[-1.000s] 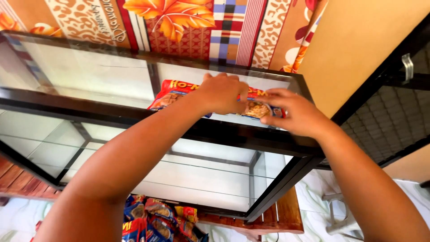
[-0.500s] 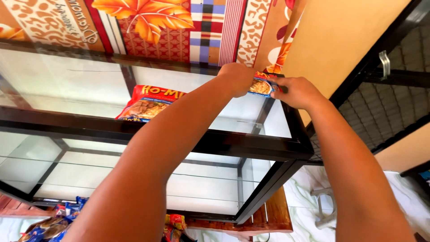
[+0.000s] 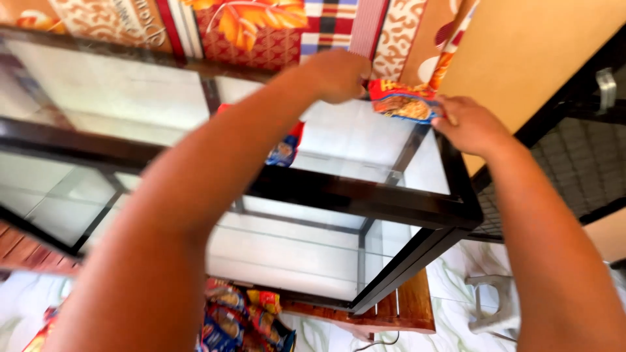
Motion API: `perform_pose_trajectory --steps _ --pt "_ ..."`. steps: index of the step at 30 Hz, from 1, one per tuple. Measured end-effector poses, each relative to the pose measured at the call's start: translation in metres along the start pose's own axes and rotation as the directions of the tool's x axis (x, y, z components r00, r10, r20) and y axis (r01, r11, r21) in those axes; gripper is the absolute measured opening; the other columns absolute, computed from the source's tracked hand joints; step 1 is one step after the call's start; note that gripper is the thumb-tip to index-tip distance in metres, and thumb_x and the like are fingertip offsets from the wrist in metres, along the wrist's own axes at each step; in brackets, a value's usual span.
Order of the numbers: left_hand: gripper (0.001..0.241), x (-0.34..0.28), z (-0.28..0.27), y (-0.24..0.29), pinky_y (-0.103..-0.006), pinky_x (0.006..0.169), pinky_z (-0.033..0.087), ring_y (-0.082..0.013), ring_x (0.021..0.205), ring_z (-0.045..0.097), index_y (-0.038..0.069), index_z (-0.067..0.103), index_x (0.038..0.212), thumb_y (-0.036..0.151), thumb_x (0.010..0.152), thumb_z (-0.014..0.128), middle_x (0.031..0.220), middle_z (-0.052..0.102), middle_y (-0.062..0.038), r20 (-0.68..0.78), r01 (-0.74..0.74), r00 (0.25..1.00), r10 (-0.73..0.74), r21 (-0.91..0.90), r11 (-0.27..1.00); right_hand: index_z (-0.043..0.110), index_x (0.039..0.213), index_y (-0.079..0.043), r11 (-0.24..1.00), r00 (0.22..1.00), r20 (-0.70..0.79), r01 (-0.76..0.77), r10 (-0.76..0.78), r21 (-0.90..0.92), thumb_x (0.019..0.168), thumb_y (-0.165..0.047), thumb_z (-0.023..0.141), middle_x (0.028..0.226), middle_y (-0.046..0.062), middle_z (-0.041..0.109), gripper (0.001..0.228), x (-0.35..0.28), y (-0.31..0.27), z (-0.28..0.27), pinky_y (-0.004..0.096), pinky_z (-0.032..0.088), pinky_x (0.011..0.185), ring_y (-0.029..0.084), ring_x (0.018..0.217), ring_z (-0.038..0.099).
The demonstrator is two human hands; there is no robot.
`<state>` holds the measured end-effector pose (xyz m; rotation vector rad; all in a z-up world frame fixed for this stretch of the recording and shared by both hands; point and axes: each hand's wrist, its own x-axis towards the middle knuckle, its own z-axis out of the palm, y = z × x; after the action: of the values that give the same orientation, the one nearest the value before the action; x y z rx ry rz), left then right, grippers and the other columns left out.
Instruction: The person organizes packets of instant noodles by picking them up and placing them onto a glass display case, rotating and shifting them by hand to arrange them on the shelf.
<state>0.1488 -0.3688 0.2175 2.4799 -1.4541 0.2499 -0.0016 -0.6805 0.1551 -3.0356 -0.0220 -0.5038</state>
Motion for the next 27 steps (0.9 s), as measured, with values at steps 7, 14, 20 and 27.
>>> perform_pose_trajectory --steps 7,14,20,27 --pt "0.059 -0.163 -0.057 -0.089 -0.0542 0.097 0.049 -0.0354 0.122 0.063 0.022 0.066 0.133 0.065 0.094 0.057 0.128 0.069 -0.009 0.032 0.397 0.909 -0.415 0.236 0.887 0.058 0.147 -0.012 0.995 0.989 -0.116 0.095 -0.09 0.041 0.096 -0.037 0.066 0.145 0.019 0.057 0.057 -0.025 -0.091 -0.042 0.043 0.045 0.105 0.038 0.13 0.056" --pt "0.075 -0.21 -0.036 -0.02 -0.0501 0.094 0.054 -0.0368 0.115 0.067 0.036 0.049 0.152 0.078 0.09 0.046 0.12 0.072 -0.015 0.076 0.543 0.829 -0.554 0.133 0.829 0.048 0.15 -0.023 0.899 0.96 0.15 0.158 -0.236 0.408 0.092 -0.045 0.066 0.131 0.012 0.067 0.065 -0.032 -0.223 -0.036 0.041 0.049 0.096 0.03 0.118 0.066" --pt "0.084 -0.173 0.01 -0.042 -0.0435 0.098 0.052 -0.033 0.118 0.065 0.026 0.056 0.146 0.062 0.074 0.078 0.128 0.064 -0.012 -0.076 0.339 0.926 -0.37 -0.263 0.903 0.061 0.14 -0.017 0.957 0.956 0.053 0.284 -0.287 0.067 0.09 -0.035 0.072 0.117 0.015 0.068 0.054 -0.029 -0.245 -0.024 0.047 0.051 0.091 0.038 0.109 0.064" --pt "0.079 -0.111 0.031 -0.047 -0.0412 0.102 0.051 -0.0297 0.128 0.059 0.024 0.066 0.139 0.052 0.068 0.086 0.141 0.057 -0.015 -0.21 0.331 0.915 -0.345 -0.099 0.938 0.068 0.134 -0.018 0.955 0.957 -0.035 0.289 -0.288 0.06 0.088 -0.019 0.069 0.128 0.007 0.068 0.046 0.027 -0.204 0.003 0.045 0.053 0.091 0.032 0.11 0.066"
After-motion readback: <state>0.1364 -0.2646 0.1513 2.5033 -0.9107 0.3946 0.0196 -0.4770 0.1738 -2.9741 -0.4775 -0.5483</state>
